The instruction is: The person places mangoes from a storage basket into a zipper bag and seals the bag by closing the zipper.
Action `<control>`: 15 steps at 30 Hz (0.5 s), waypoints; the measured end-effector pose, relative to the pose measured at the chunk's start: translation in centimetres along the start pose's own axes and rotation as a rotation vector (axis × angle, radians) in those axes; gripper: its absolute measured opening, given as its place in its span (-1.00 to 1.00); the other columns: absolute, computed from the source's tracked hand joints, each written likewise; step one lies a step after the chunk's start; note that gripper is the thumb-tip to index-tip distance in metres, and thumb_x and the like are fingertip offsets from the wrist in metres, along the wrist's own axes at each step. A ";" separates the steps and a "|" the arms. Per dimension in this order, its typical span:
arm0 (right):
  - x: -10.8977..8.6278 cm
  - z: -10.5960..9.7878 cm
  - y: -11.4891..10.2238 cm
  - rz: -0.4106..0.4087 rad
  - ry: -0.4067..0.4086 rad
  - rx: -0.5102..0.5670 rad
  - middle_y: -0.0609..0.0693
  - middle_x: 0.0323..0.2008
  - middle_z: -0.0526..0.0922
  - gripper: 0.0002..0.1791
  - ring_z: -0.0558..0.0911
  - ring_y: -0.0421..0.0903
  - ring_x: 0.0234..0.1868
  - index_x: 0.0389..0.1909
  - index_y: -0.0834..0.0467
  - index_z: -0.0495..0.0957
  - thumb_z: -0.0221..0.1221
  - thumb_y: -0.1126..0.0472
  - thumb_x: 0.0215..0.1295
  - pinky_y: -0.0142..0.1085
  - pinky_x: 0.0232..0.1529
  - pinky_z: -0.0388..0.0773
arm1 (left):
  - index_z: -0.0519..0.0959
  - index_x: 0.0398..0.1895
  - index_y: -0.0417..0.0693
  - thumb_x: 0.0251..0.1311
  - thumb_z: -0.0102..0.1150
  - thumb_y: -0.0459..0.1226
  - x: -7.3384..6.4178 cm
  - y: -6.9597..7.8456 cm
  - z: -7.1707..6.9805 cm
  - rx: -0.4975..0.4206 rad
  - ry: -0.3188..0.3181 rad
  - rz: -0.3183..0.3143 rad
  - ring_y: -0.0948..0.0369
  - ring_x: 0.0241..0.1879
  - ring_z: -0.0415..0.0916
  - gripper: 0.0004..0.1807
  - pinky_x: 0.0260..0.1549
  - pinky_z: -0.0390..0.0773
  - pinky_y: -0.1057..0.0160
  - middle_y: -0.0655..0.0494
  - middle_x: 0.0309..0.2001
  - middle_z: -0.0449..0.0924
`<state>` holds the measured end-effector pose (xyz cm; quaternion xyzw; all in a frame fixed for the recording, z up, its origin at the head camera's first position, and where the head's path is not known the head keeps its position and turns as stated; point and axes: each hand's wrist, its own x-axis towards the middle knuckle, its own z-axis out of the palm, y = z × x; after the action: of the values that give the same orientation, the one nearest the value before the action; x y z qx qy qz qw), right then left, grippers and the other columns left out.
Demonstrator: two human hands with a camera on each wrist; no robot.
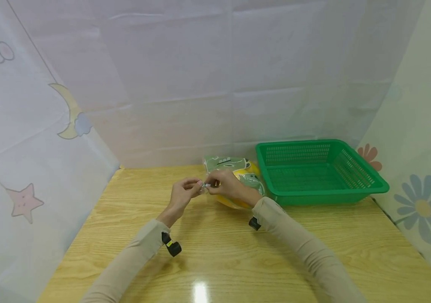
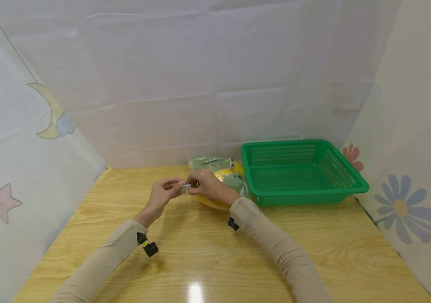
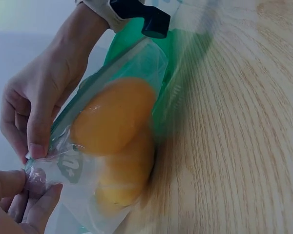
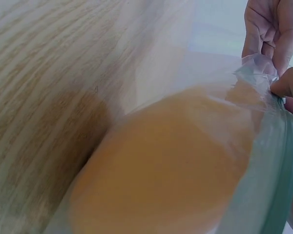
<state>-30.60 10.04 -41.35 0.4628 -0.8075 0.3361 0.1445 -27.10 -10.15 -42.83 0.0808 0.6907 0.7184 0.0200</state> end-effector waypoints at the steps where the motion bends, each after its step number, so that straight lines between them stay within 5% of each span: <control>1: 0.0 0.0 0.0 -0.004 -0.002 -0.006 -0.04 -0.40 0.68 -0.92 0.57 -0.28 -0.44 -0.29 0.22 0.69 0.32 0.39 0.19 -0.46 -0.39 0.55 | 0.59 0.00 -0.43 0.31 0.25 -0.34 0.0 0.0 0.0 0.000 0.011 -0.006 0.14 -0.28 0.69 -0.69 -0.04 0.61 0.02 -0.13 -0.23 0.68; 15: 0.0 -0.9 0.2 0.016 -0.047 -0.010 -0.04 -0.37 0.71 -0.90 0.58 -0.26 -0.42 -0.27 0.20 0.71 0.27 0.37 0.21 -0.40 -0.35 0.59 | 0.60 -0.01 -0.48 0.24 0.29 -0.40 0.2 0.5 0.0 -0.066 0.117 -0.047 0.13 -0.35 0.71 -0.68 -0.13 0.64 0.11 -0.20 -0.22 0.71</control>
<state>-30.83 10.73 -40.79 0.4635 -0.8159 0.3222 0.1252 -27.29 -10.13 -42.35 0.0219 0.6682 0.7437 -0.0010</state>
